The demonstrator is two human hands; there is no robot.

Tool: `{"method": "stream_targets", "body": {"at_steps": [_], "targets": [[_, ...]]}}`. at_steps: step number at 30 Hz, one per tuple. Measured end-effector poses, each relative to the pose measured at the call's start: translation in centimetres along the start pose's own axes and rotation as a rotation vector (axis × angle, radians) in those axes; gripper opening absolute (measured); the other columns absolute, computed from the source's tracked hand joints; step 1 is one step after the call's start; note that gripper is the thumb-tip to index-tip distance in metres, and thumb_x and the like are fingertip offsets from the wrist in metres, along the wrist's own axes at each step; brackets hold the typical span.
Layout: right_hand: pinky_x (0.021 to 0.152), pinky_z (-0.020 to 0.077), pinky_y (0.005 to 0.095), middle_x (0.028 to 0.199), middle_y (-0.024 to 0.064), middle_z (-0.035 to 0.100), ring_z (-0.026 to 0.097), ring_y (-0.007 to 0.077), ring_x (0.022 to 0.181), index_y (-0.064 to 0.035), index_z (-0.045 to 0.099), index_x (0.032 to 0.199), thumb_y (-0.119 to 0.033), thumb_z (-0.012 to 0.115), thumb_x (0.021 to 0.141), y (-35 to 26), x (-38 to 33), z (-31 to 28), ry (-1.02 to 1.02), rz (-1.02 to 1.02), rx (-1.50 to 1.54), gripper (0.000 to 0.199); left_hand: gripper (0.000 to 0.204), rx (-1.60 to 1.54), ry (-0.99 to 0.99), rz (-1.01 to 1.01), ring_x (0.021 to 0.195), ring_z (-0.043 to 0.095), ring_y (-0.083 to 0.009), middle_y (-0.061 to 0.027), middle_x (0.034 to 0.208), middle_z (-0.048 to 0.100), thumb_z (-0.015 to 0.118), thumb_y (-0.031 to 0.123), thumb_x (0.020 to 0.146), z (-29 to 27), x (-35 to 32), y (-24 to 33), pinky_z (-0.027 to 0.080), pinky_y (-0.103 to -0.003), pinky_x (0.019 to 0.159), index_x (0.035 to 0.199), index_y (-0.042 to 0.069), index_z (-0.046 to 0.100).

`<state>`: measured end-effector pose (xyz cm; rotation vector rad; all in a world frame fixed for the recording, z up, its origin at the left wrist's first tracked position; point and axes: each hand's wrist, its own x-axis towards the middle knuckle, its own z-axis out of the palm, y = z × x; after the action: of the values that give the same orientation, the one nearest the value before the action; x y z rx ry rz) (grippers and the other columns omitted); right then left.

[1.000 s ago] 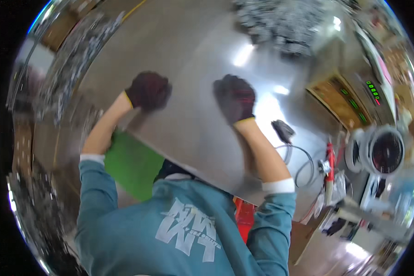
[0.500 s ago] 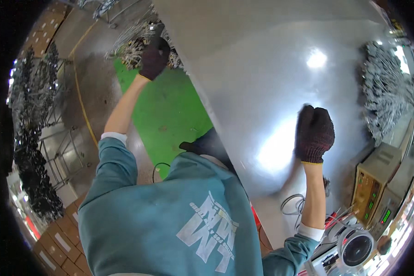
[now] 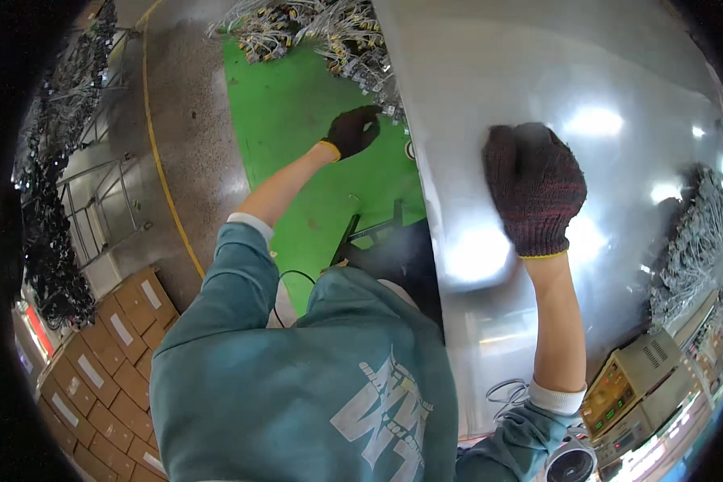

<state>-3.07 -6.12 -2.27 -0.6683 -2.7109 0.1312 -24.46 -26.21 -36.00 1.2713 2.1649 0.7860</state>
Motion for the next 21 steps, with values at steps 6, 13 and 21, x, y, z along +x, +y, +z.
{"method": "stream_targets", "body": {"at_steps": [6,13,21], "targets": [[0.067,0.0534,0.0344,0.077,0.0117,0.069,0.063,0.0196,0.066,-0.0080,0.071,0.089,-0.023,0.073,0.102,0.3,6.3,3.6,-0.076,0.002,0.072,0.020,0.060,-0.033,0.160,-0.226,0.132,0.064,-0.0420,-0.0229,0.142,0.068,0.066,0.043,0.096,5.2,7.6,-2.9,0.050,-0.048,0.115,0.145,0.007,0.063],[0.070,0.0555,0.0311,0.085,0.0086,0.077,0.069,0.0180,0.072,-0.0051,0.077,0.099,-0.022,0.075,0.104,1.4,10.4,5.9,-0.089,-0.011,0.255,0.018,0.041,0.093,0.312,-0.298,0.099,0.076,-0.0437,-0.0207,0.106,0.078,0.073,0.029,0.081,8.0,15.3,-3.9,0.061,-0.054,0.087,0.114,0.005,0.076],[0.078,0.0610,0.0309,0.101,0.0101,0.082,0.077,0.0159,0.086,-0.0005,0.080,0.113,-0.016,0.072,0.106,5.3,14.2,6.8,-0.044,-0.259,0.175,0.019,0.020,0.431,-0.085,-0.124,0.105,0.080,-0.0326,-0.0117,0.108,0.082,0.075,0.025,0.082,11.5,23.4,-6.0,0.062,-0.050,0.081,0.098,0.017,0.086]]}}
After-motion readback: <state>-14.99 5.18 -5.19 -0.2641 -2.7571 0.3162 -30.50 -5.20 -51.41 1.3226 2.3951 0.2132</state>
